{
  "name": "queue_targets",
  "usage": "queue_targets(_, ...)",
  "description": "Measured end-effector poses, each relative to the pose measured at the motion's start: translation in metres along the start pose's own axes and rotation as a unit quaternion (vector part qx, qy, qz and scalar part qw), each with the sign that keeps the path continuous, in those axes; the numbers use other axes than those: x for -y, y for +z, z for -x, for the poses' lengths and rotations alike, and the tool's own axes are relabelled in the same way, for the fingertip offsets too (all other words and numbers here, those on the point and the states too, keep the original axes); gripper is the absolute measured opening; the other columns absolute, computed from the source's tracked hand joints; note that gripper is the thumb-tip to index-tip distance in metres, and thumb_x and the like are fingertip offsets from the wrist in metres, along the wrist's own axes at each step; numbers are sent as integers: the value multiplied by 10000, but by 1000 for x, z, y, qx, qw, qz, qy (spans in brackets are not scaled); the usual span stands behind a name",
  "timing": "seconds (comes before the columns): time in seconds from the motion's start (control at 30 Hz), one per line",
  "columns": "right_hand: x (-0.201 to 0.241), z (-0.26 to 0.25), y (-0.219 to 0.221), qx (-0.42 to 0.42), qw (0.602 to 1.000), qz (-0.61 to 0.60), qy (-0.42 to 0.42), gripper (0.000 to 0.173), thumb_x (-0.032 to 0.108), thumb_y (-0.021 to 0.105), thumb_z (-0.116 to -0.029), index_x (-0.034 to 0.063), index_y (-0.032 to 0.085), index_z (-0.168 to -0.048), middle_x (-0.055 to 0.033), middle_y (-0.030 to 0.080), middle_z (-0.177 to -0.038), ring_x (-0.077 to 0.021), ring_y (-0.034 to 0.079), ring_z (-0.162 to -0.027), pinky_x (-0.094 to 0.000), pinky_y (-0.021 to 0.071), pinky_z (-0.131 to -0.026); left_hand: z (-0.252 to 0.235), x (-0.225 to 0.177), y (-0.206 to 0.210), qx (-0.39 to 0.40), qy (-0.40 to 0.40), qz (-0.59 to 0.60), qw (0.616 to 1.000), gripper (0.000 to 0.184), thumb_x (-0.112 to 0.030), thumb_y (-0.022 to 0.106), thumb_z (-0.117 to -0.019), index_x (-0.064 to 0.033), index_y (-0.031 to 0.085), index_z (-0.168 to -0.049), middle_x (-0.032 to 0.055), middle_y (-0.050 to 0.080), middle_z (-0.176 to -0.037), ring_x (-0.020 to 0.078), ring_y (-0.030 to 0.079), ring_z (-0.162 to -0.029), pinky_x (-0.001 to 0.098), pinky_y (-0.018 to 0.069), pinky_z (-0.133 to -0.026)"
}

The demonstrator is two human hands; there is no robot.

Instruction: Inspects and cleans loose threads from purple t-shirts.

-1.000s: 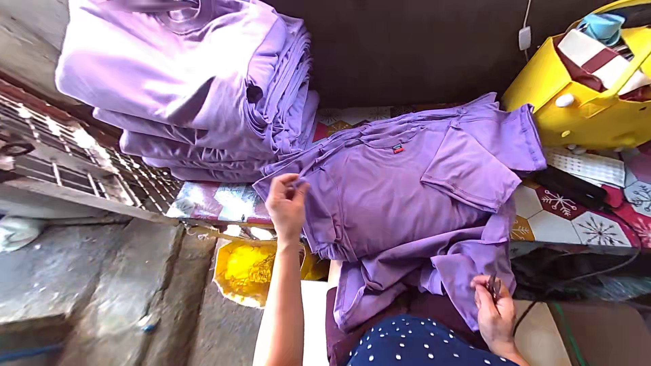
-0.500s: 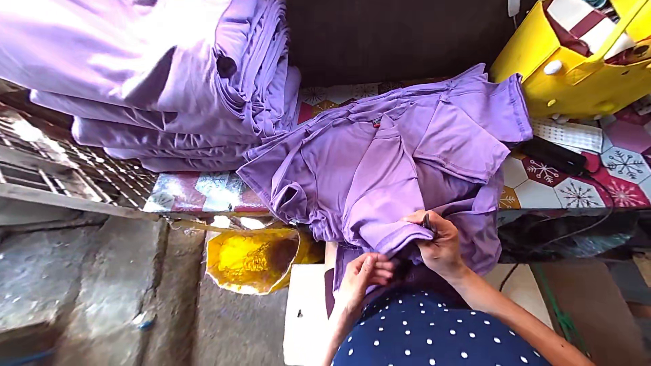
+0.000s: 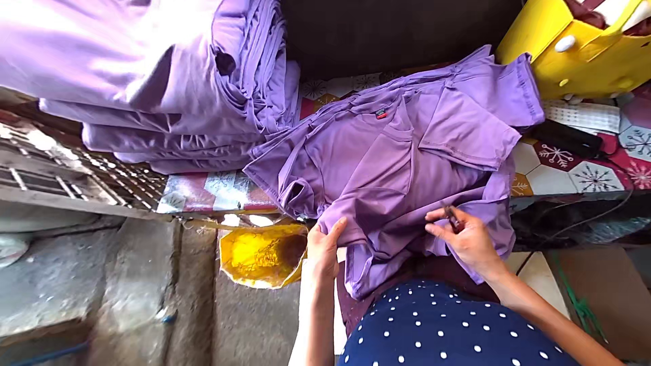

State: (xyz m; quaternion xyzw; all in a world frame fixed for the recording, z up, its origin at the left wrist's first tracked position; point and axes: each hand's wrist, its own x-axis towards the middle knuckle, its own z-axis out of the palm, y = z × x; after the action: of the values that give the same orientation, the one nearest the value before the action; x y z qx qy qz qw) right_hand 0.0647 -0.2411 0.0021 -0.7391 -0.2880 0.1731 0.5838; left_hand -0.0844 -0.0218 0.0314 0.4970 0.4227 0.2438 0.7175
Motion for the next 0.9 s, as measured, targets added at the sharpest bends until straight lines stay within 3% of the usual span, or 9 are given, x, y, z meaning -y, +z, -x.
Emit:
queue_targets(0.07, 13, -15, 23, 0, 988, -59, -140, 167, 104, 768, -875, 21, 744, -1018, 31, 710, -1005, 82, 561, -766, -98, 475, -674, 5, -3, 4, 5, 35, -9, 999, 87, 61, 651, -926, 30, 645, -1006, 53, 743, -827, 114, 735, -765, 288, 630, -741)
queue_targets(0.13, 24, -31, 55, 67, 973, -38, -217, 265, 197, 810, -878, 21, 756, -1069, -41, 719, -1072, -32, 664, -933, -211, 579, -819, 12, -2, 11, 29, 58, 3, 998, 67, 49, 600, -955, 27, 646, -999, 46, 740, -820, 111, 731, -769, 293, 627, -756)
queue_targets(0.2, 25, -42, 84, 100, 966, 5, -237, 278, 239, 795, -887, 33, 771, -1071, -95, 735, -1078, -124, 705, -954, -316, 602, -814, 19, -1, 13, 67, 82, 6, 994, 132, -3, 518, -1007, 10, 649, -1002, 22, 736, -824, 92, 721, -775, 285, 618, -762)
queue_targets(0.33, 25, -50, 104, 90, 968, -18, -232, 145, 135, 705, -935, 10, 771, -968, -93, 747, -1015, -79, 700, -912, -226, 578, -819, 22, 13, 9, 74, 186, 4, 980, 96, 6, 599, -975, 31, 684, -1013, 23, 749, -872, 96, 727, -822, 303, 620, -823)
queue_targets(0.53, 23, -41, 108, 106, 968, -28, -224, 148, 98, 668, -947, -10, 764, -981, -109, 752, -1014, -79, 703, -949, -207, 566, -867, 21, 28, 11, -24, 247, -46, 968, 77, 36, 600, -945, 33, 677, -943, -10, 729, -791, 48, 713, -719, 255, 630, -715)
queue_targets(0.67, 22, -35, 115, 95, 967, 34, -232, 171, 156, 662, -952, 34, 780, -970, -106, 759, -1053, -131, 725, -934, -287, 594, -797, 16, 22, 3, -22, 259, -198, 945, 133, -85, 650, -936, 30, 697, -983, 5, 720, -813, -11, 678, -737, 184, 577, -706)
queue_targets(0.73, 23, -35, 118, 88, 967, 29, -239, 162, 131, 651, -957, 7, 754, -955, -124, 755, -1035, -128, 723, -925, -261, 590, -798, 11, 25, 0, -73, 308, -309, 897, 171, -163, 683, -871, -5, 732, -916, 28, 726, -773, 36, 689, -705, 239, 569, -663)
queue_targets(0.83, 31, -30, 118, 69, 982, 15, -176, 161, 50, 543, -948, -40, 676, -958, -95, 701, -877, -45, 634, -764, -168, 512, -702, 7, 25, -7, -128, 353, -366, 852, 169, -83, 686, -829, 29, 749, -939, 119, 749, -819, 140, 730, -731, 326, 597, -678)
queue_targets(0.9, 37, -31, 114, 69, 992, -4, -104, 171, 80, 502, -1007, -18, 635, -961, 2, 583, -750, 32, 524, -663, -132, 446, -637, 4, 27, -16, -103, 342, -290, 888, 231, 33, 632, -857, 79, 700, -1073, 137, 755, -953, 106, 738, -850, 268, 610, -788)
